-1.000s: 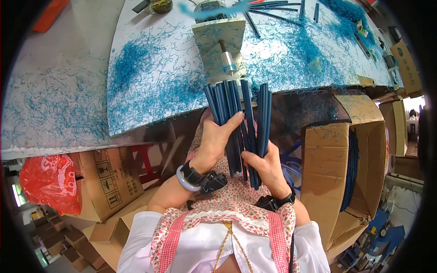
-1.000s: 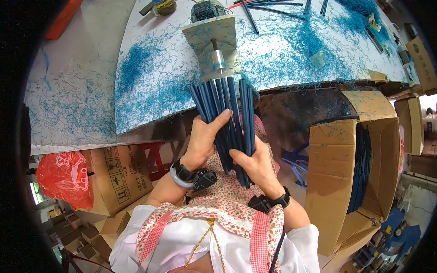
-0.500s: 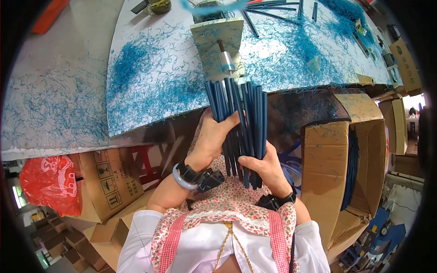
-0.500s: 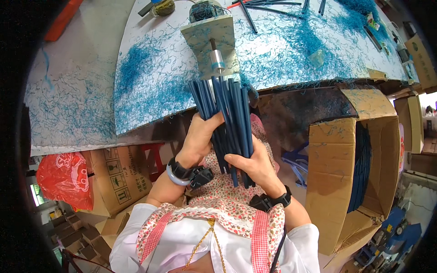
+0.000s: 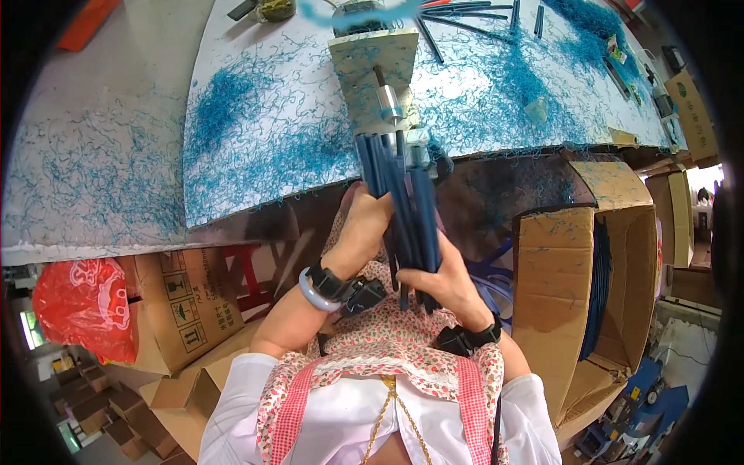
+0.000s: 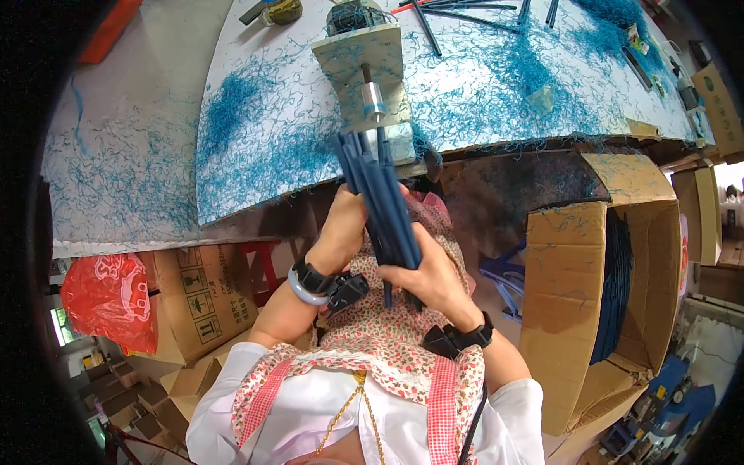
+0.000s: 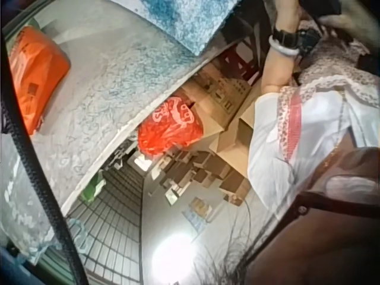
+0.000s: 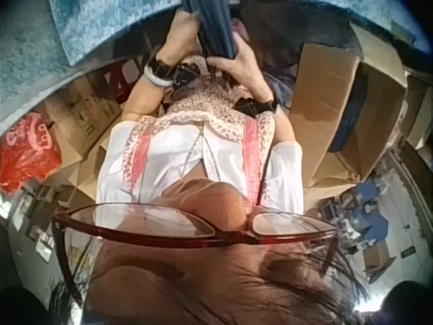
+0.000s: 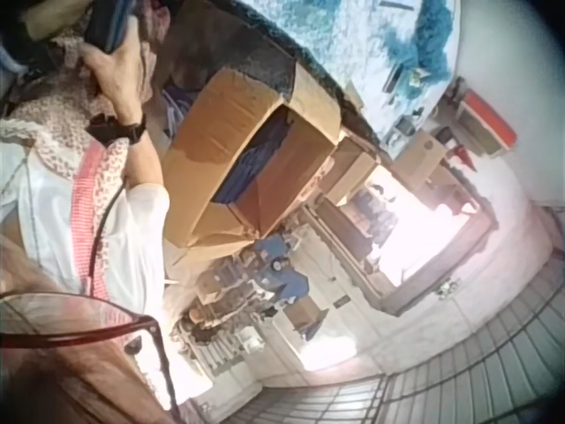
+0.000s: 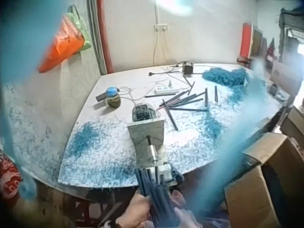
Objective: The person takes plastic tubes from a cardboard box, processes the ends of each tube using a rotary machine, and places the tubes back into the box.
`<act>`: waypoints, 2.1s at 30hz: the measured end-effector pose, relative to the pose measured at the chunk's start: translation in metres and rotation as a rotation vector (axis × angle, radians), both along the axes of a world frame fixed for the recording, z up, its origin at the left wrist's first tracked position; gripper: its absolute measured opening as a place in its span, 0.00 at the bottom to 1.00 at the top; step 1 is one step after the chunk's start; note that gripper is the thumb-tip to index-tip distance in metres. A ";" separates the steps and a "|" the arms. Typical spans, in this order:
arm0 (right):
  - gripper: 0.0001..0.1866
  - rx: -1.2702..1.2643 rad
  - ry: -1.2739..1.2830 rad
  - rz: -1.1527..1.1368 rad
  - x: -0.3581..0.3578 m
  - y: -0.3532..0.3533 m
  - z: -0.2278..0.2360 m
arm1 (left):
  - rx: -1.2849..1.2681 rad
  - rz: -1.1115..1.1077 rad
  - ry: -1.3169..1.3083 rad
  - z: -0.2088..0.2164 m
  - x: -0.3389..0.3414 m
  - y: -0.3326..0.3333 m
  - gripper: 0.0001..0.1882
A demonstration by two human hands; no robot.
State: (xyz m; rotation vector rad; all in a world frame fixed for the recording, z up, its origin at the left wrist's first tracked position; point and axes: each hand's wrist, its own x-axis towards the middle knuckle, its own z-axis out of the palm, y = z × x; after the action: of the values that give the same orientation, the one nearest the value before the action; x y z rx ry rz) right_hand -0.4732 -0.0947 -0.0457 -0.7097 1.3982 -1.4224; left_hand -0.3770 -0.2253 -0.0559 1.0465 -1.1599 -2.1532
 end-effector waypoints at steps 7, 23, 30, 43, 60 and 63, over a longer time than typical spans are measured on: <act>0.15 0.124 -0.135 0.110 -0.012 0.004 0.006 | 0.012 0.026 0.114 0.002 -0.010 0.005 0.15; 0.17 0.064 -0.119 0.039 -0.013 0.007 0.012 | 0.136 -0.087 0.076 -0.004 -0.004 0.000 0.13; 0.18 0.214 -0.232 0.160 -0.025 -0.003 0.009 | 0.106 -0.035 0.084 -0.004 -0.013 -0.010 0.14; 0.20 0.046 -0.174 0.071 -0.012 0.005 0.012 | 0.160 -0.132 0.116 -0.005 -0.005 -0.005 0.11; 0.28 0.029 0.203 0.054 0.005 0.016 -0.025 | 0.168 -0.046 0.219 0.003 -0.011 0.008 0.14; 0.32 0.120 0.134 0.088 -0.004 0.021 -0.011 | 0.128 -0.072 0.192 0.006 -0.008 0.004 0.12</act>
State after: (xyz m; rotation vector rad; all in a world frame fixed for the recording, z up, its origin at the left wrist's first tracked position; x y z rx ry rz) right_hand -0.4776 -0.0741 -0.0569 -0.7912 1.5232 -1.2304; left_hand -0.3853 -0.2213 -0.0495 0.8385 -0.9954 -2.3524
